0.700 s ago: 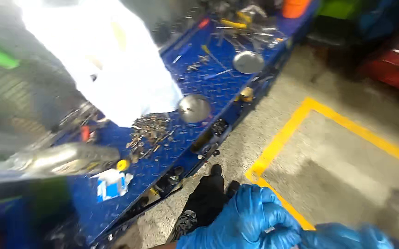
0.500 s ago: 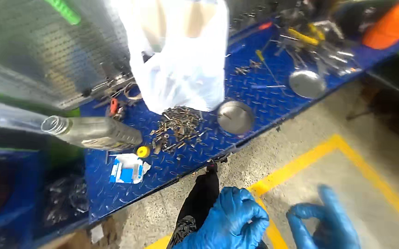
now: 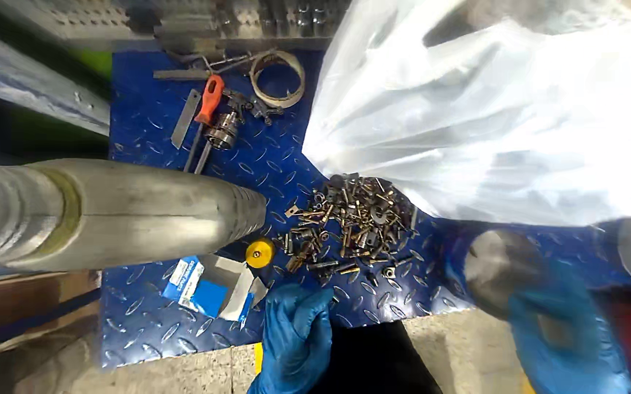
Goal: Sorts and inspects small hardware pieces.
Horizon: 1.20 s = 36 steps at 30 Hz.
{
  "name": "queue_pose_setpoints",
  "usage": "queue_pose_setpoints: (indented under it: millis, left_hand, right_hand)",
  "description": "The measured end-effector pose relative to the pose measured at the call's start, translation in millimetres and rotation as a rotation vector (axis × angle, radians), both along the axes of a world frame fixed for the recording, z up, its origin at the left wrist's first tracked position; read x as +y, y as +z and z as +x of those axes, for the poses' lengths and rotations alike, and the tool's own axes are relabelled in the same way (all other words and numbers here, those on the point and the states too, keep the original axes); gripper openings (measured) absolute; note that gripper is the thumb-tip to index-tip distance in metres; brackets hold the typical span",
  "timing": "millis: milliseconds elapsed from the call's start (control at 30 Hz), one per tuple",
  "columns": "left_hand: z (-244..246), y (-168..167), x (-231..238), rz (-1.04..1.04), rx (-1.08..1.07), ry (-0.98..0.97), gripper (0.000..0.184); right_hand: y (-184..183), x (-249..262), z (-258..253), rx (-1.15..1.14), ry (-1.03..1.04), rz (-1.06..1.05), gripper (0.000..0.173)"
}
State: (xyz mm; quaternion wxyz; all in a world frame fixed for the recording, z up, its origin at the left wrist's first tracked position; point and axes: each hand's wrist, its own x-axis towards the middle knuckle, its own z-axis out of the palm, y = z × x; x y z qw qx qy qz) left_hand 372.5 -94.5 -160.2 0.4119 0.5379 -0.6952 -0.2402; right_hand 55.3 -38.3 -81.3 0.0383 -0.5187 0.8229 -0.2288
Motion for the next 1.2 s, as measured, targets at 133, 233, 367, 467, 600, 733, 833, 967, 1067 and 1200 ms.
queue_pose_setpoints:
  millis: [133,233,367,467,600,733,833,967,1067,1200]
  left_hand:
    - [-2.4,4.2,-20.2,-0.047,-0.213,0.149,0.017]
    - [-17.9,23.0,-45.6,-0.068,-0.406,0.089,0.021]
    - [-37.2,23.6,-74.6,-0.001,-0.561,-0.041,0.024]
    - [-41.1,21.4,-84.5,0.000,-0.605,-0.109,0.018]
    - [-35.8,24.0,-82.6,-0.021,-0.345,-0.157,0.017]
    - [-42.5,82.3,-65.8,0.502,0.644,-0.208,0.007]
    - [-55.9,113.3,-53.4,0.762,1.111,-0.388,0.010]
    - [-70.4,142.2,-43.9,0.878,1.249,-0.467,0.011]
    - [-75.0,149.3,-44.9,0.872,1.242,-0.516,0.012]
    - [-76.3,153.6,-48.4,0.879,1.197,-0.545,0.011]
  right_hand:
    - [5.7,-13.8,6.1,0.045,0.027,0.040,0.048]
    - [20.3,-28.1,24.8,0.014,0.132,0.045,0.052]
    - [23.3,-33.2,41.0,0.011,0.246,0.002,0.056]
    - [22.5,-30.1,42.2,0.015,0.236,-0.051,0.052]
    - [26.7,-29.3,43.7,-0.083,0.199,-0.120,0.053]
    - [45.4,-40.9,73.4,-0.578,0.275,-0.287,0.063]
    - [59.3,-47.8,91.8,-0.634,0.377,-0.390,0.071]
    - [71.5,-46.9,93.7,-0.575,0.408,-0.488,0.078]
    - [77.5,-40.7,93.1,-0.594,0.391,-0.519,0.076]
    - [77.2,-38.2,94.9,-0.569,0.354,-0.570,0.070]
